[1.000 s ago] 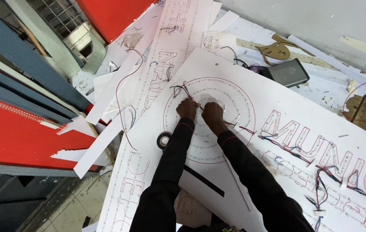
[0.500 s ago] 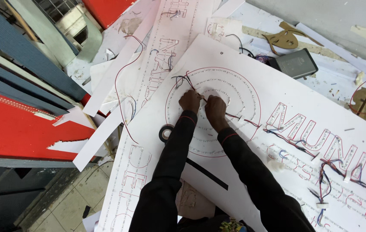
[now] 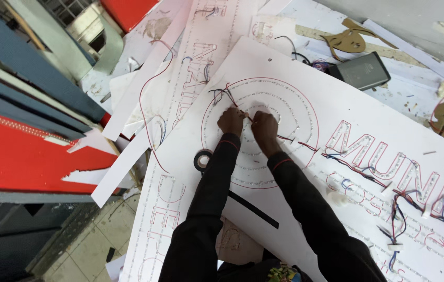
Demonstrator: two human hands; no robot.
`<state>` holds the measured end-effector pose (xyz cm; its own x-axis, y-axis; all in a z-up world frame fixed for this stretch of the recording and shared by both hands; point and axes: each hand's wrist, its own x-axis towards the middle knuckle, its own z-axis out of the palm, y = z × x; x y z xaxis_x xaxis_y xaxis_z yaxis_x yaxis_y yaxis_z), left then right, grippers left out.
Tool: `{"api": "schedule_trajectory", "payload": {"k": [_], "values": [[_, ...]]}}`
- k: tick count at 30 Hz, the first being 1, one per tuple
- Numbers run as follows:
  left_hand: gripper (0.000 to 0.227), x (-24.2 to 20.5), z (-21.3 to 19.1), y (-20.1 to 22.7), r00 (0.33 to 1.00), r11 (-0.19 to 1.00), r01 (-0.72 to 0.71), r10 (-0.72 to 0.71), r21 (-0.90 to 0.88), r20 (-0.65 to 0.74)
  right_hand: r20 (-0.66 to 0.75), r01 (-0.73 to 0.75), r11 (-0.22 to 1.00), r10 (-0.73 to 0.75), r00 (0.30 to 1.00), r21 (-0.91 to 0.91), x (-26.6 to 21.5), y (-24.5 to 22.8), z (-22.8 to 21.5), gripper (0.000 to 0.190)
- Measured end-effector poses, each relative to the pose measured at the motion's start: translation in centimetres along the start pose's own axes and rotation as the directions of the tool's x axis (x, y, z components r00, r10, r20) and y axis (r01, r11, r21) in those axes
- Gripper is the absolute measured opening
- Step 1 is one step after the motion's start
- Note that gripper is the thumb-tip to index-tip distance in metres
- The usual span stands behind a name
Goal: The person assembles a light-up sign by connecting wires to a white board with pre-drawn letter outlines. They use a hot glue gun to secure the wires and components to the board, working on a circular design and the text 'MUNIOUR'.
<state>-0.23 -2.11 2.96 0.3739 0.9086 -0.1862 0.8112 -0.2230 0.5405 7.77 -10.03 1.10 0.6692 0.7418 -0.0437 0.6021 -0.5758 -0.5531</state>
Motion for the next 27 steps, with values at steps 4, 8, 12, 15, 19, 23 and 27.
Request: {"api": "schedule_trajectory", "payload": {"k": [4,8,12,15,19,23,27], "values": [[0.033,0.0,-0.2,-0.1,0.999,0.999,-0.036,0.036,-0.021,0.019,-0.047,0.06,0.998,-0.061,0.997,-0.025,-1.6,0.3,0.0,0.008],[0.024,-0.5,-0.5,-0.2,0.999,0.996,-0.05,0.049,-0.069,-0.019,-0.077,0.151,0.975,-0.165,0.983,-0.162,-2.5,0.0,0.4,0.007],[0.03,-1.2,-0.8,0.1,0.996,0.99,-0.081,0.076,-0.111,-0.047,-0.132,0.228,0.952,-0.257,0.957,-0.204,-3.2,-0.3,0.1,0.01],[0.039,-1.7,-0.7,-0.7,0.99,0.96,-0.141,0.131,-0.242,-0.054,-0.145,0.249,0.953,-0.275,0.951,-0.172,-3.2,0.5,0.1,0.008],[0.054,-0.4,-2.4,-1.2,0.996,0.897,-0.072,0.045,-0.436,-0.072,-0.161,0.254,0.955,-0.277,0.947,-0.151,-3.2,0.5,0.1,0.006],[0.047,2.7,-4.1,-2.4,0.951,0.932,0.003,-0.115,-0.364,-0.287,-0.154,0.259,0.962,-0.271,0.95,-0.091,-2.9,1.2,0.8,0.008],[0.083,6.3,-4.2,-2.3,0.938,0.987,0.028,-0.081,-0.158,-0.336,-0.128,0.247,0.969,-0.249,0.96,-0.027,-2.7,1.2,0.7,0.007]]}}
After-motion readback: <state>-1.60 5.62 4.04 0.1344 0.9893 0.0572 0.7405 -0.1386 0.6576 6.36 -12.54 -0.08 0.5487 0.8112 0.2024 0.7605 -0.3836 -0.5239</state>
